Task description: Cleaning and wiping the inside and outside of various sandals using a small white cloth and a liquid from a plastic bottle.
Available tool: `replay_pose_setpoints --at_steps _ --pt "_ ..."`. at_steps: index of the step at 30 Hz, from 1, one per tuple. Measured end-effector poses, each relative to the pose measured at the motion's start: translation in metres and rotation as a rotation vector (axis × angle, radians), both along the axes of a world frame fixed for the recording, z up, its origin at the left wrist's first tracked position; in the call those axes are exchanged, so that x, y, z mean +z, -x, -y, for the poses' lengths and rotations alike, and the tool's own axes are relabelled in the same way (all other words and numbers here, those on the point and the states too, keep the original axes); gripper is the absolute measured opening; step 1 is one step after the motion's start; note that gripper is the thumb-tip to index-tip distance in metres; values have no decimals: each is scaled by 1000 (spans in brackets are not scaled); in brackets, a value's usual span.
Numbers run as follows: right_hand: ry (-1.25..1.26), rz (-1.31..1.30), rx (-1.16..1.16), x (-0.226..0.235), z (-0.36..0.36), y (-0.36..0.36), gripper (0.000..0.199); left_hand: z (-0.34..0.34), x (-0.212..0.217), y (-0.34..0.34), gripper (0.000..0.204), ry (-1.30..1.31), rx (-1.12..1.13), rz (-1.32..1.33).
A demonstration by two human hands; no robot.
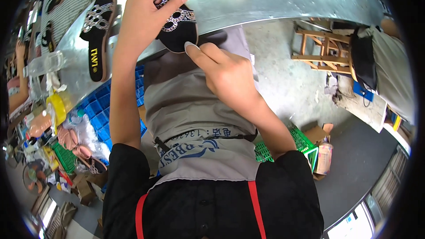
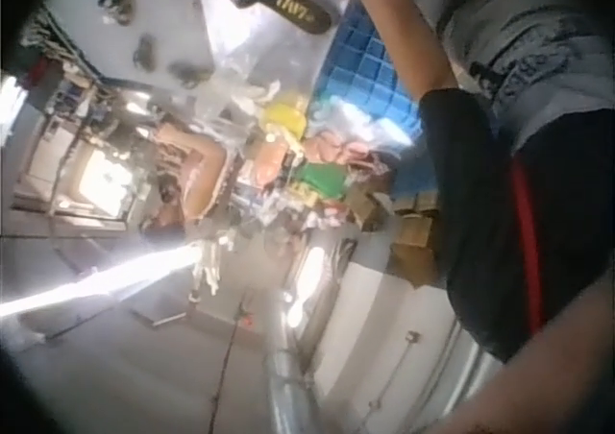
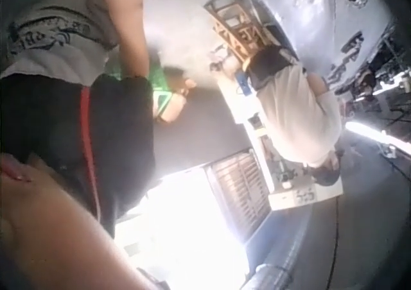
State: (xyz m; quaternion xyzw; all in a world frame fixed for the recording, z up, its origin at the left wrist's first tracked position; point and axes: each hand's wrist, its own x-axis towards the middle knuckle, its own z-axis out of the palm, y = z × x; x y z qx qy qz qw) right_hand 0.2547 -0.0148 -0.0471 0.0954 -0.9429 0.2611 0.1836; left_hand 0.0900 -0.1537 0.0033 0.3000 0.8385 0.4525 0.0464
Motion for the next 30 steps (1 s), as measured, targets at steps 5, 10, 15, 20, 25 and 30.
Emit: replay_pose_setpoints --at_steps 5,10,15,20,25,30 --pt "-206 13 11 6 -7 2 52 1 -38 11 16 -26 -71 -41" --pt "-442 31 -24 18 -3 22 50 -5 -25 9 16 -36 -75 -86" --pt "-508 151 63 32 -11 3 44 -3 -28 9 12 -89 -57 -184" --pt "-487 103 111 30 -8 36 49 -6 -33 12 12 -102 -45 -203" --pt "-480 176 150 31 -17 20 48 -8 -71 21 11 -577 -130 -362" --pt "-436 123 169 22 -26 30 52 -5 -37 11 13 -134 -50 -187"
